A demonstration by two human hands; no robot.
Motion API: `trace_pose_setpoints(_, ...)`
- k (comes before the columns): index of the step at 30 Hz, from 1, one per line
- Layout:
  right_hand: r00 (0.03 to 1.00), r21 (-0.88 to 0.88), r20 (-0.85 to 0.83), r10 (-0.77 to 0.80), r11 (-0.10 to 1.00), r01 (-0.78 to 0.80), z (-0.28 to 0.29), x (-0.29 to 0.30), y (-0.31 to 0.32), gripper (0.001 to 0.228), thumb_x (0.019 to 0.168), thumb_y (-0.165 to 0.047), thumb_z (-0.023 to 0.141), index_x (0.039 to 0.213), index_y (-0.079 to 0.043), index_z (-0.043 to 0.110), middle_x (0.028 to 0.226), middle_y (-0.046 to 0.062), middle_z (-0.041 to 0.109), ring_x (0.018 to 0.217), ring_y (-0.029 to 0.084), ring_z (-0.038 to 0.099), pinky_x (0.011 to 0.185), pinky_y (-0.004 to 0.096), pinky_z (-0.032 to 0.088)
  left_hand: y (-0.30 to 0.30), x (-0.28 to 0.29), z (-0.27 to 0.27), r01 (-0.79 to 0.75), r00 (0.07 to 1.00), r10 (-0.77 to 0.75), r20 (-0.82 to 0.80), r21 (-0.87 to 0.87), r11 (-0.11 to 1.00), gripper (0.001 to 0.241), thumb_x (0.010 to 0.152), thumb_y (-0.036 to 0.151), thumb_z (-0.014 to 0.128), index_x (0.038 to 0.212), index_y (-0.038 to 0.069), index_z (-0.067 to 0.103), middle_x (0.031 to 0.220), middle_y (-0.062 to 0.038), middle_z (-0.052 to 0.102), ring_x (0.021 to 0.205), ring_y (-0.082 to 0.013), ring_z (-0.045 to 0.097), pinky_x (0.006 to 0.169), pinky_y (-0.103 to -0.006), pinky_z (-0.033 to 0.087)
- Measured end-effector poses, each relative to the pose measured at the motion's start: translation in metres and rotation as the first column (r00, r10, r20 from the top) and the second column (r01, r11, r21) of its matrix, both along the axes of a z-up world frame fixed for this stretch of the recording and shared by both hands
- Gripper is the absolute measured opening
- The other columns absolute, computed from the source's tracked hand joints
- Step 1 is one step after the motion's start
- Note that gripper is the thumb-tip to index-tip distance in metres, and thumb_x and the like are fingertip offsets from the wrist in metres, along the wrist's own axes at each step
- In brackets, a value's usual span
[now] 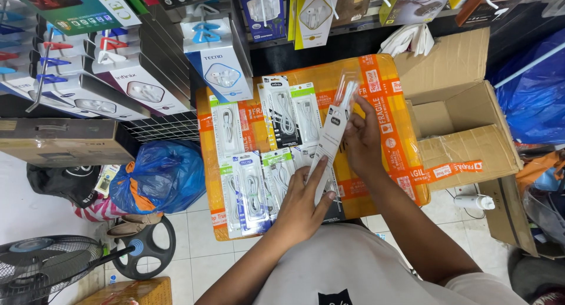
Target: The person sits at a counter and places coiled charging cables into clear plastic retail blister packs, pressing each cable into its cardboard backing and setting the finished packs in rows on a taped cardboard box. They work through the packs one at a time, arranging the completed ones in groups.
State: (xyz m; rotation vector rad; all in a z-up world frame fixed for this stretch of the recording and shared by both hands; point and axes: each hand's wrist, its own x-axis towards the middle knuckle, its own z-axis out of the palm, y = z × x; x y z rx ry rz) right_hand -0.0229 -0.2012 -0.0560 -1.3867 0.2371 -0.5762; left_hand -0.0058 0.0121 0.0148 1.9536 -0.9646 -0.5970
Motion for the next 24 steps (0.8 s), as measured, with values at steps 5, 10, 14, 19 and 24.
trace_pose_setpoints(5,0.998,0.122,-0.038,-0.045,0.991,0.050,-0.018,0.003,-0.018,0.058,0.114,-0.024,0.054,0.165,-0.015,0.028,0.114,0.006,0.066,0.089,0.010,0.055,0.077,0.025,0.045,0.014,0.002,0.005,0.001,0.999,-0.004,0.046,0.051,0.999,0.068,0.100,0.024,0.061,0.160,0.010,0.033,0.137,-0.033,0.046,0.128,-0.0484,0.048,0.109,-0.0514,0.040)
trace_pose_setpoints(10,0.999,0.294,0.003,-0.052,0.954,0.049,-0.003,0.007,-0.028,0.060,0.111,-0.026,0.053,0.164,-0.019,0.026,0.126,0.005,0.065,0.100,0.013,0.062,0.086,0.032,0.054,0.026,0.022,-0.012,0.012,0.996,0.007,-0.088,0.213,0.977,0.068,0.098,0.024,0.059,0.160,0.015,0.033,0.137,-0.027,0.051,0.128,-0.0417,0.051,0.108,-0.0462,0.041)
trace_pose_setpoints(14,0.981,0.572,0.141,0.130,0.798,-0.188,0.026,0.003,-0.018,0.056,0.108,-0.028,0.044,0.160,-0.016,0.028,0.129,0.009,0.063,0.109,0.023,0.067,0.094,0.042,0.059,0.030,0.044,-0.071,-0.154,0.890,0.080,-0.448,-0.130,0.980,0.064,0.103,0.014,0.057,0.160,0.005,0.030,0.153,-0.019,0.050,0.141,-0.0251,0.046,0.115,-0.0387,0.036)
trace_pose_setpoints(19,0.979,0.689,0.027,0.203,0.706,-0.165,0.010,0.001,-0.010,0.048,0.106,-0.030,0.035,0.149,-0.008,0.040,0.121,0.016,0.067,0.104,0.028,0.070,0.092,0.043,0.059,0.008,0.048,-0.087,-0.441,0.720,0.048,-0.693,-0.403,0.802,0.055,0.099,-0.002,0.059,0.153,-0.005,0.044,0.136,-0.015,0.064,0.120,-0.0158,0.060,0.105,-0.0303,0.046)
trace_pose_setpoints(24,0.962,0.337,-0.243,0.125,0.941,-0.037,-0.038,-0.011,0.001,0.029,0.112,-0.020,0.046,0.130,0.001,0.054,0.093,0.009,0.067,0.082,0.018,0.061,0.075,0.033,0.051,-0.008,0.038,-0.093,-0.531,0.683,0.075,-0.727,-0.424,0.734,0.061,0.095,-0.012,0.058,0.151,-0.003,0.037,0.129,-0.013,0.065,0.114,-0.0141,0.062,0.097,-0.0280,0.050)
